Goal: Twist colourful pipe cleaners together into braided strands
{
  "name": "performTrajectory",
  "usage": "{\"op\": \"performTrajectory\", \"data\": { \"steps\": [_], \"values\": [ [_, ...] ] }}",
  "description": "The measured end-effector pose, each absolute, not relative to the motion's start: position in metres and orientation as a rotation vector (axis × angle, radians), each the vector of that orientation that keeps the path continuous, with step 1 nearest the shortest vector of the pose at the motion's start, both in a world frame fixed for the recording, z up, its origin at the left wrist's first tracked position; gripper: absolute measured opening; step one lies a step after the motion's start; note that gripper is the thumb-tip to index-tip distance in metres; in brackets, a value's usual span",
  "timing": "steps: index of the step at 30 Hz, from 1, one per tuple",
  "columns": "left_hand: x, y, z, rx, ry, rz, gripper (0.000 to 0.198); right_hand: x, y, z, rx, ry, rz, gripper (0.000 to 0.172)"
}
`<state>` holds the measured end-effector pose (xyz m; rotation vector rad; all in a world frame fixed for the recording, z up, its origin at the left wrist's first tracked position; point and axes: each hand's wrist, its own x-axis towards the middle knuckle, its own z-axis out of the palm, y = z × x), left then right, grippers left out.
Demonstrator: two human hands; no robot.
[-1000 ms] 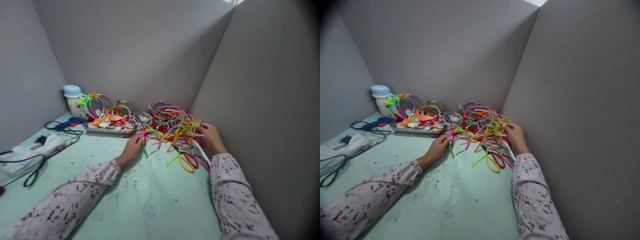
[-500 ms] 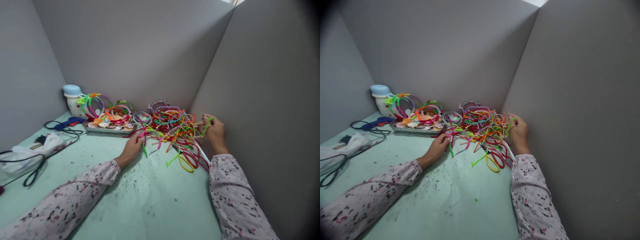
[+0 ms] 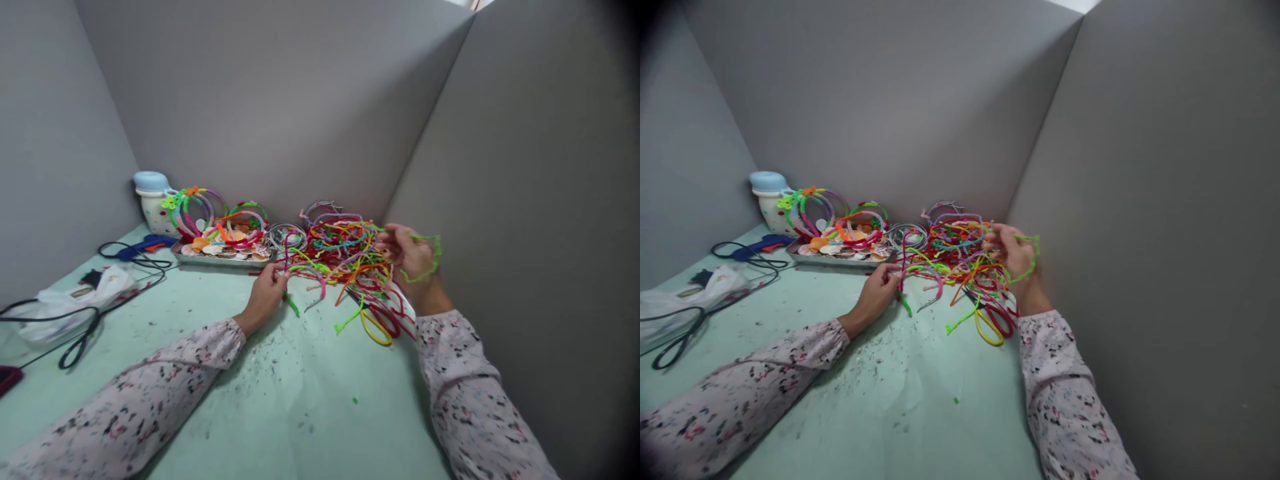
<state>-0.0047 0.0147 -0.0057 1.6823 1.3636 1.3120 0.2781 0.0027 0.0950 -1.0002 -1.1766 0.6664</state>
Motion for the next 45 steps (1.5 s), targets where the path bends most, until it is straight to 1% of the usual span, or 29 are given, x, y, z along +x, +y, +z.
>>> {"op": "performTrajectory", "data": {
  "steps": [3,6,9,12,14,17,21,25,28,30,36,42,45],
  "values": [
    [-0.004,0.013,-0.005,1.716,1.248,1.319,0.031,0.246,0.008,0.074,-0.928,-1.172,1.044,0.036],
    [-0.003,0.009,-0.004,1.768,1.140,1.276,0.032,0.215,0.010,0.048,-0.910,-1.156,1.332,0.031],
    [-0.001,0.005,-0.003,1.806,1.098,1.186,0.036,0.200,0.011,0.028,-0.893,-1.101,1.475,0.027],
    [0.002,0.004,-0.004,1.810,1.096,1.145,0.032,0.199,0.012,0.014,-0.859,-1.021,1.529,0.025],
    [0.004,0.005,-0.007,1.769,1.124,1.202,0.032,0.202,0.013,0.008,-0.839,-0.979,1.537,0.025],
    [0.004,0.008,-0.009,1.739,1.133,1.261,0.036,0.203,0.014,-0.001,-0.807,-0.919,1.549,0.026],
    [0.003,0.008,-0.009,1.849,1.130,1.190,0.024,0.200,0.015,-0.006,-0.780,-0.875,1.587,0.026],
    [0.003,0.008,-0.008,1.883,1.116,1.154,0.020,0.199,0.013,-0.004,-0.723,-0.876,1.546,0.027],
    [0.007,0.006,-0.008,1.764,1.079,1.143,0.020,0.197,0.010,-0.004,-0.724,-0.968,1.532,0.037],
    [0.010,0.004,-0.007,1.671,1.042,1.146,0.020,0.194,0.008,-0.006,-0.749,-1.072,1.530,0.040],
    [0.015,-0.002,-0.002,1.650,0.981,1.089,0.023,0.185,0.008,-0.015,-0.904,-1.303,1.324,0.028],
    [0.013,-0.001,-0.002,1.518,0.926,1.000,0.036,0.186,0.010,-0.019,-0.933,-1.291,1.297,0.030],
    [0.013,-0.002,-0.001,1.432,0.935,0.960,0.036,0.186,0.010,-0.022,-0.926,-1.306,1.320,0.032]
  ]
}}
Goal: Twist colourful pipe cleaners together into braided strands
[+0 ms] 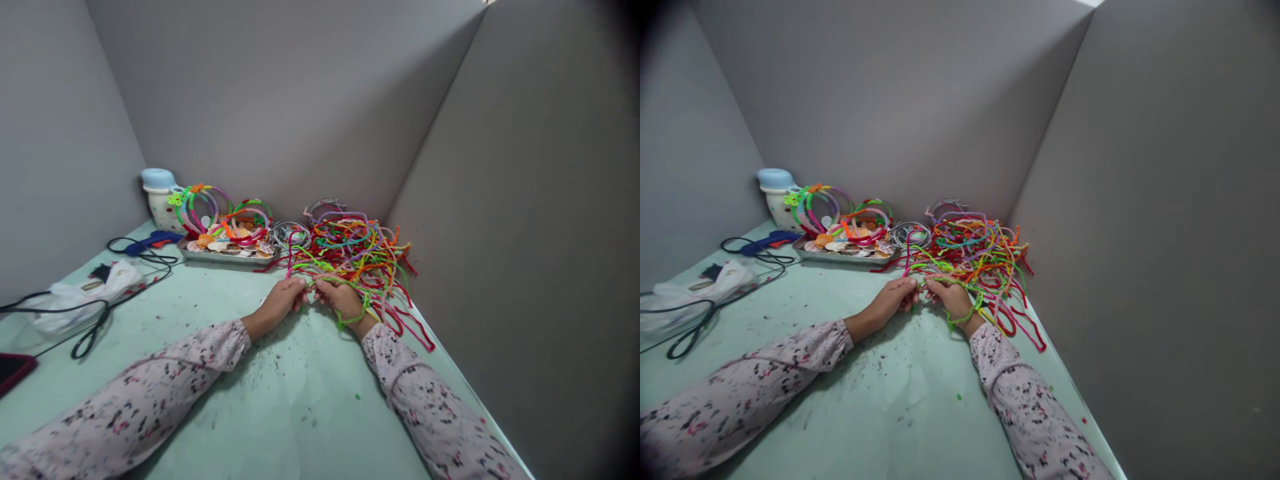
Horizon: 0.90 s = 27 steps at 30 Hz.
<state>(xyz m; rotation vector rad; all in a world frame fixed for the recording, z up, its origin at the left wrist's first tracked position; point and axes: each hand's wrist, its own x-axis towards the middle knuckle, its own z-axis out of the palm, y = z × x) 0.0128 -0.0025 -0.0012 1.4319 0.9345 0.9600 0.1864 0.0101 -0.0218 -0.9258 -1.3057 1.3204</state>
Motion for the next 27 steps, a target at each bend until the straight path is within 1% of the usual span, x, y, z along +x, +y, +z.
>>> {"op": "performTrajectory", "data": {
  "steps": [5,12,19,27],
  "values": [
    [0.013,-0.004,0.001,1.366,0.926,0.949,0.029,0.186,0.009,-0.021,-0.953,-1.295,1.302,0.032],
    [0.014,-0.005,0.005,1.394,0.899,0.939,0.029,0.181,0.007,-0.015,-0.994,-1.250,1.233,0.034],
    [0.015,-0.003,0.002,1.476,0.948,0.968,0.027,0.178,0.006,-0.009,-1.016,-1.182,1.261,0.042],
    [0.015,-0.001,-0.003,1.651,1.064,1.047,0.021,0.178,0.008,-0.011,-1.001,-1.181,1.296,0.043]
  ]
}}
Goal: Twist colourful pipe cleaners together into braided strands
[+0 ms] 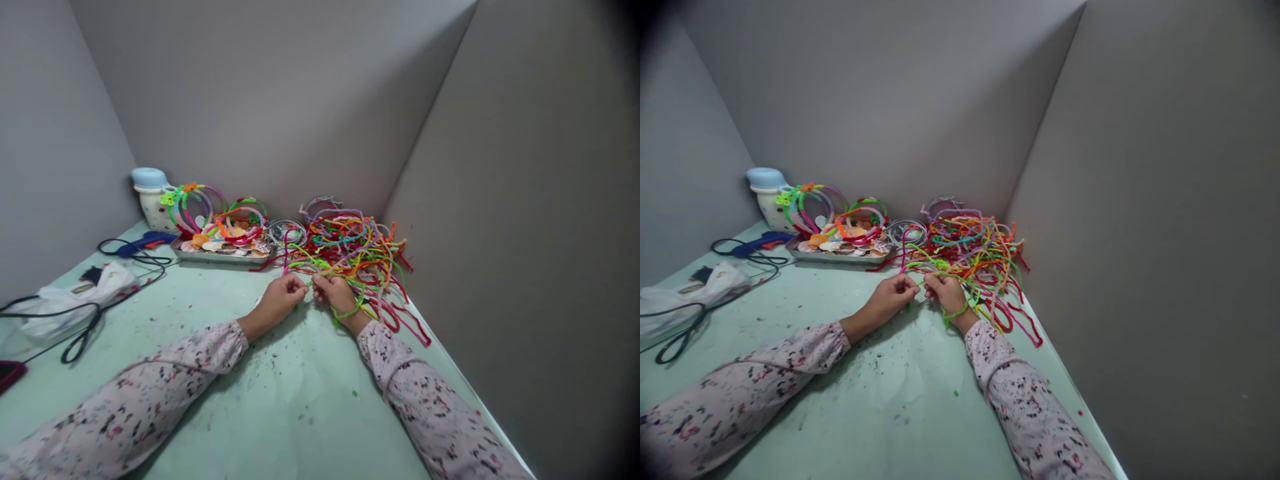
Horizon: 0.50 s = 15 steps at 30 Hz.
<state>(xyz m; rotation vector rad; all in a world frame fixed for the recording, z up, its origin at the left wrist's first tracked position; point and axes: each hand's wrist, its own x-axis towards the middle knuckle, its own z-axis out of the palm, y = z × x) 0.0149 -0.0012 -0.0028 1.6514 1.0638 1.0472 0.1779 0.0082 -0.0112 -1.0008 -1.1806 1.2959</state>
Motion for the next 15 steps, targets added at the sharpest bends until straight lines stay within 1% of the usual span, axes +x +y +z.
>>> {"op": "performTrajectory", "data": {
  "steps": [4,7,15],
  "values": [
    [0.014,-0.001,-0.003,1.635,1.050,1.049,0.021,0.180,0.004,-0.009,-0.996,-1.260,1.297,0.037],
    [0.012,-0.002,-0.003,1.617,1.025,1.049,0.022,0.181,-0.001,-0.005,-1.016,-1.404,1.233,0.031],
    [0.013,0.001,-0.006,1.664,1.031,1.035,0.019,0.179,-0.003,-0.005,-1.076,-1.454,1.115,0.024]
  ]
}}
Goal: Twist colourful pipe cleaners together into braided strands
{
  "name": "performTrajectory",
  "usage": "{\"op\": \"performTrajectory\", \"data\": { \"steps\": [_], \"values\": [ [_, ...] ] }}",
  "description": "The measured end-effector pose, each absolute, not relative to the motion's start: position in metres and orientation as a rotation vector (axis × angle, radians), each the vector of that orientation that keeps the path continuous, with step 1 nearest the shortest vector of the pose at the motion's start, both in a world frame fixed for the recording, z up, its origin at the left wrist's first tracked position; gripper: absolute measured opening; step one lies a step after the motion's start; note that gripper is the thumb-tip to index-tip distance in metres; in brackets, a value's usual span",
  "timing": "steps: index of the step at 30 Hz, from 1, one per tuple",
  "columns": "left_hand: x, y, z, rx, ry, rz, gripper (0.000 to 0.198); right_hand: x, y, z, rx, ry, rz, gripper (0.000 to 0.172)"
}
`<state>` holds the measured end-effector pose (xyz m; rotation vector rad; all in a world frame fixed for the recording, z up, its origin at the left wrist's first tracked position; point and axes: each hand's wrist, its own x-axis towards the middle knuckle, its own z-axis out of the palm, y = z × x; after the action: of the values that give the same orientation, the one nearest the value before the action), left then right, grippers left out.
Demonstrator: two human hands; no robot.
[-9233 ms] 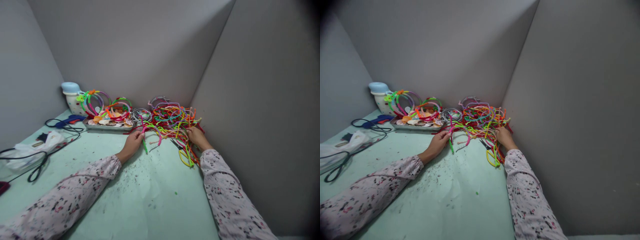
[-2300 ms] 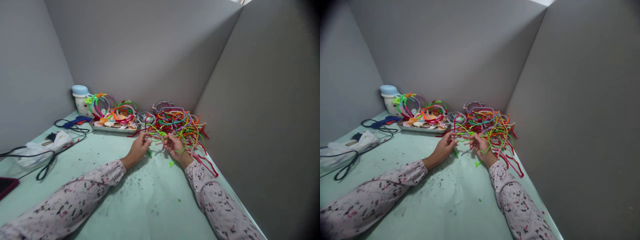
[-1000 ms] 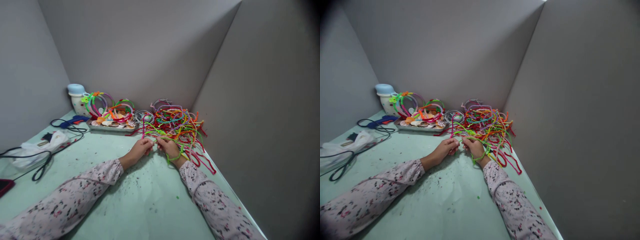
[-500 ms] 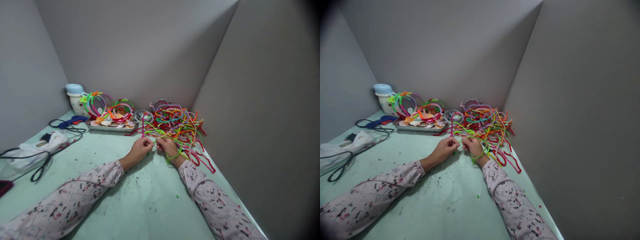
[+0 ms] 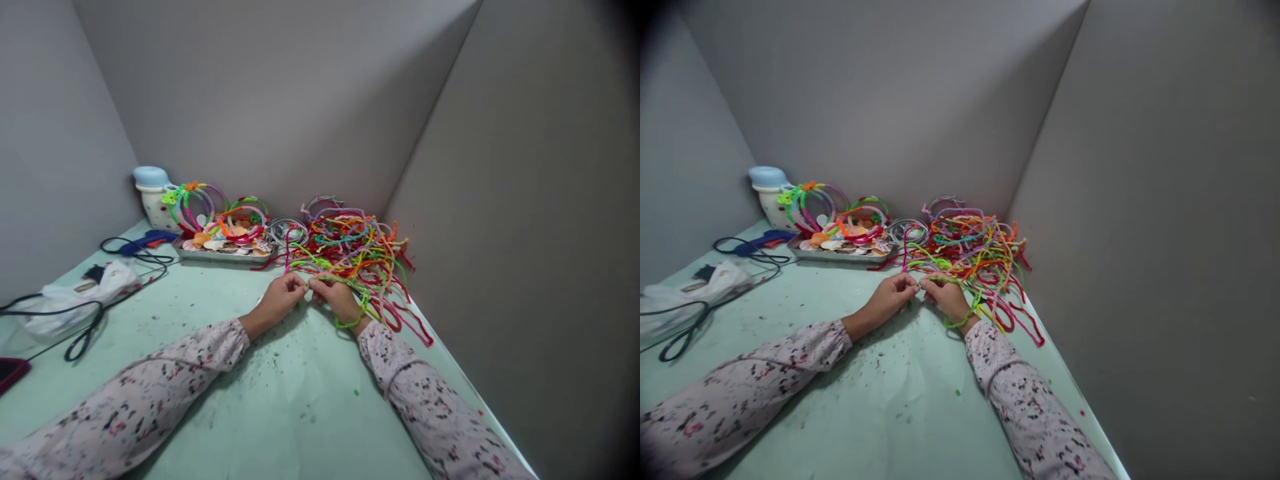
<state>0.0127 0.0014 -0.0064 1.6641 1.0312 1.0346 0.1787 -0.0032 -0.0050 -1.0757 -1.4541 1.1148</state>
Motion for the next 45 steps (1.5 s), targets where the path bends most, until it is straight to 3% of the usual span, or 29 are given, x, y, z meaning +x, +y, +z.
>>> {"op": "performTrajectory", "data": {
  "steps": [12,21,45],
  "values": [
    [0.012,-0.007,0.004,1.973,1.277,1.190,0.004,0.175,-0.006,0.002,-1.113,-1.530,1.103,0.024],
    [0.010,-0.003,0.003,1.452,0.873,0.929,0.022,0.179,-0.006,-0.001,-1.023,-1.467,1.166,0.029],
    [0.005,0.000,0.003,1.170,0.684,0.860,0.015,0.177,-0.009,-0.001,-0.986,-1.486,1.187,0.029]
  ]
}}
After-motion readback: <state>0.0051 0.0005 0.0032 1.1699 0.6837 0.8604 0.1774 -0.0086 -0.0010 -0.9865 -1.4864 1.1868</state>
